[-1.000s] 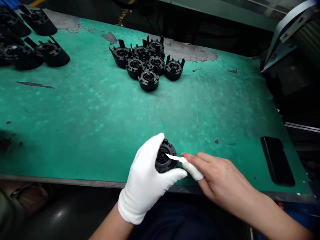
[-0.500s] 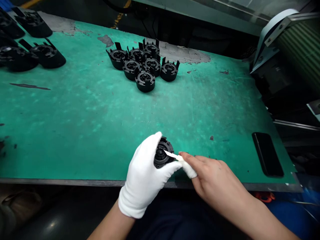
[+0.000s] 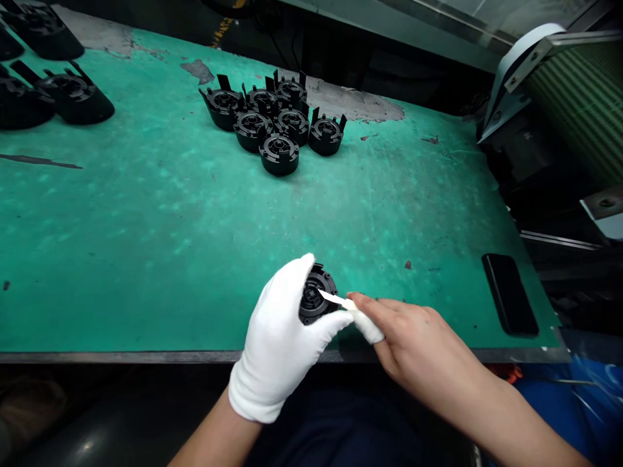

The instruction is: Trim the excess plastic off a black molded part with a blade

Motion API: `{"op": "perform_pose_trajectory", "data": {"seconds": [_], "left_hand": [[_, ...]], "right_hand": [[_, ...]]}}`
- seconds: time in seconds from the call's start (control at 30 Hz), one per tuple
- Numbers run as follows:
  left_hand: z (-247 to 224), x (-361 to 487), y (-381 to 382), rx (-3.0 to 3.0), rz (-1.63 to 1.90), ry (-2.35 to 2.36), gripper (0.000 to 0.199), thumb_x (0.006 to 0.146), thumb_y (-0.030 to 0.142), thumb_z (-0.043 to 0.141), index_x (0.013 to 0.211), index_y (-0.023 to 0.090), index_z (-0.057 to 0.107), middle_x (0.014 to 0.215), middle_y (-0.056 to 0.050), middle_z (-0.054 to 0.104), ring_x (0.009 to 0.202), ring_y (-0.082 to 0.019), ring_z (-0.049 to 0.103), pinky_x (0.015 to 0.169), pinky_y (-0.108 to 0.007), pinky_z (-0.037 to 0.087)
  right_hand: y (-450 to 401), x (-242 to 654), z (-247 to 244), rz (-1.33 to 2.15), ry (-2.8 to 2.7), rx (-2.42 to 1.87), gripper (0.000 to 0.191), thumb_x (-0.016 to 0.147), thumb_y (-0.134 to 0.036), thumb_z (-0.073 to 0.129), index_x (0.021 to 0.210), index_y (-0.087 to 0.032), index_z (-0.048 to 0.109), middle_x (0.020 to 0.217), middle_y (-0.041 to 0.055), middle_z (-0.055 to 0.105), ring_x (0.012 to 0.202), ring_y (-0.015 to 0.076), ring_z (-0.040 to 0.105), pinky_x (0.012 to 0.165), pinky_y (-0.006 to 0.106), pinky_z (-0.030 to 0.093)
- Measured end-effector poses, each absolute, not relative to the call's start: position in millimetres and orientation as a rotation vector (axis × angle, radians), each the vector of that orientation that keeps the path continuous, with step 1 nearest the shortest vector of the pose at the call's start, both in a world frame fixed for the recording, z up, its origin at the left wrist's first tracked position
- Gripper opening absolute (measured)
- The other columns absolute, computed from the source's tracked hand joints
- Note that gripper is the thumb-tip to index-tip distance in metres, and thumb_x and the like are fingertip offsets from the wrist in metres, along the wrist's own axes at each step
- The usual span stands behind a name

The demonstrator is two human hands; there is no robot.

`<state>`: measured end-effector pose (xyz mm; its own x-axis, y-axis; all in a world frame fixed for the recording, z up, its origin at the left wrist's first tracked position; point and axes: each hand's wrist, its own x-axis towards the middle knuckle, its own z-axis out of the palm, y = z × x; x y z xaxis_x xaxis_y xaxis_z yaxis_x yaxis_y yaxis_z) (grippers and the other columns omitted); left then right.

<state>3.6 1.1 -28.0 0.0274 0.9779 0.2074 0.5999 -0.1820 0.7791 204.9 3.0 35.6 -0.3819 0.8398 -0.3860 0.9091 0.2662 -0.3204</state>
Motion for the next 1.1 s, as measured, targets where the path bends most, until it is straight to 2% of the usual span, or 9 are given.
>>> {"op": "perform_pose_trajectory", "data": {"seconds": [0.2, 0.3, 0.4, 0.53, 0.6, 0.73, 0.87, 0.93, 1.1], "left_hand": [[-28.1, 3.0, 1.1, 1.830, 1.019, 1.599, 0.079, 0.082, 0.051, 0.076, 0.147, 0.021, 0.042, 0.141, -0.011, 0.058, 0.133, -0.026, 0.056, 0.116, -0.042, 0.046], [-29.0, 3.7, 2.2, 1.846, 1.031, 1.598, 0.077, 0.082, 0.049, 0.077, 0.146, 0.021, 0.043, 0.141, -0.011, 0.057, 0.134, -0.025, 0.055, 0.117, -0.041, 0.045], [-29.1, 5.2, 2.7, 1.845, 1.054, 1.606, 0.075, 0.082, 0.047, 0.077, 0.144, 0.020, 0.045, 0.140, -0.010, 0.059, 0.132, -0.025, 0.056, 0.116, -0.040, 0.046], [-25.0, 2.7, 4.1, 1.870, 1.046, 1.572, 0.073, 0.081, 0.045, 0.078, 0.141, 0.020, 0.047, 0.138, -0.010, 0.060, 0.130, -0.024, 0.058, 0.116, -0.040, 0.046], [-20.7, -1.8, 7.0, 1.891, 0.969, 1.484, 0.072, 0.079, 0.043, 0.078, 0.141, 0.021, 0.047, 0.139, -0.008, 0.060, 0.130, -0.022, 0.057, 0.117, -0.038, 0.045], [-10.2, -11.1, 14.1, 1.908, 0.755, 1.298, 0.077, 0.075, 0.037, 0.081, 0.141, 0.026, 0.044, 0.141, -0.004, 0.056, 0.132, -0.019, 0.054, 0.117, -0.034, 0.044], [-4.1, -11.7, 10.5, 1.868, 0.691, 1.373, 0.096, 0.070, 0.028, 0.082, 0.150, 0.028, 0.029, 0.154, -0.005, 0.042, 0.144, -0.022, 0.042, 0.123, -0.038, 0.039], [-5.2, -8.5, 4.5, 1.792, 0.683, 1.469, 0.103, 0.068, 0.029, 0.083, 0.152, 0.028, 0.023, 0.156, -0.007, 0.039, 0.145, -0.025, 0.040, 0.122, -0.043, 0.040], [-15.4, -0.1, -4.9, 1.749, 0.732, 1.571, 0.092, 0.074, 0.042, 0.080, 0.150, 0.027, 0.031, 0.148, -0.011, 0.049, 0.137, -0.030, 0.051, 0.115, -0.051, 0.048]], "right_hand": [[-12.5, 190.5, 30.4, -0.705, 2.376, 1.815, 0.060, 0.088, -0.011, 0.038, 0.146, -0.016, 0.053, 0.113, 0.0165, 0.074, 0.100, 0.0371, 0.072, 0.081, 0.055, 0.060], [-20.4, 187.8, 25.9, -0.707, 2.424, 1.866, 0.059, 0.089, -0.009, 0.037, 0.146, -0.012, 0.052, 0.119, 0.0186, 0.072, 0.103, 0.0353, 0.072, 0.087, 0.055, 0.059], [-22.0, 196.0, 26.2, -0.798, 2.501, 1.884, 0.054, 0.091, -0.010, 0.038, 0.143, -0.014, 0.053, 0.128, 0.0158, 0.069, 0.106, 0.0303, 0.071, 0.093, 0.049, 0.058], [-9.0, 218.6, 32.3, -0.917, 2.610, 1.913, 0.044, 0.099, -0.018, 0.042, 0.140, -0.026, 0.054, 0.136, 0.0061, 0.065, 0.116, 0.0226, 0.066, 0.096, 0.038, 0.055], [1.0, 227.8, 34.5, -0.953, 2.613, 1.805, 0.040, 0.101, -0.021, 0.043, 0.138, -0.030, 0.056, 0.129, 0.0030, 0.068, 0.111, 0.0210, 0.067, 0.092, 0.036, 0.054], [15.4, 232.6, 33.0, -1.023, 2.570, 1.547, 0.035, 0.103, -0.026, 0.044, 0.133, -0.034, 0.060, 0.102, 0.0006, 0.072, 0.088, 0.0201, 0.068, 0.077, 0.034, 0.051], [20.2, 226.9, 26.5, -1.034, 2.621, 1.445, 0.034, 0.102, -0.026, 0.044, 0.132, -0.029, 0.060, 0.105, 0.0019, 0.073, 0.090, 0.0213, 0.068, 0.077, 0.034, 0.048], [21.8, 224.4, 23.8, -1.019, 2.629, 1.429, 0.034, 0.103, -0.026, 0.042, 0.130, -0.027, 0.061, 0.106, 0.0034, 0.073, 0.091, 0.0225, 0.069, 0.076, 0.034, 0.047], [25.0, 223.8, 19.2, -1.035, 2.632, 1.399, 0.036, 0.099, -0.021, 0.044, 0.130, -0.025, 0.061, 0.100, 0.0040, 0.072, 0.088, 0.0216, 0.068, 0.075, 0.033, 0.045]]}}
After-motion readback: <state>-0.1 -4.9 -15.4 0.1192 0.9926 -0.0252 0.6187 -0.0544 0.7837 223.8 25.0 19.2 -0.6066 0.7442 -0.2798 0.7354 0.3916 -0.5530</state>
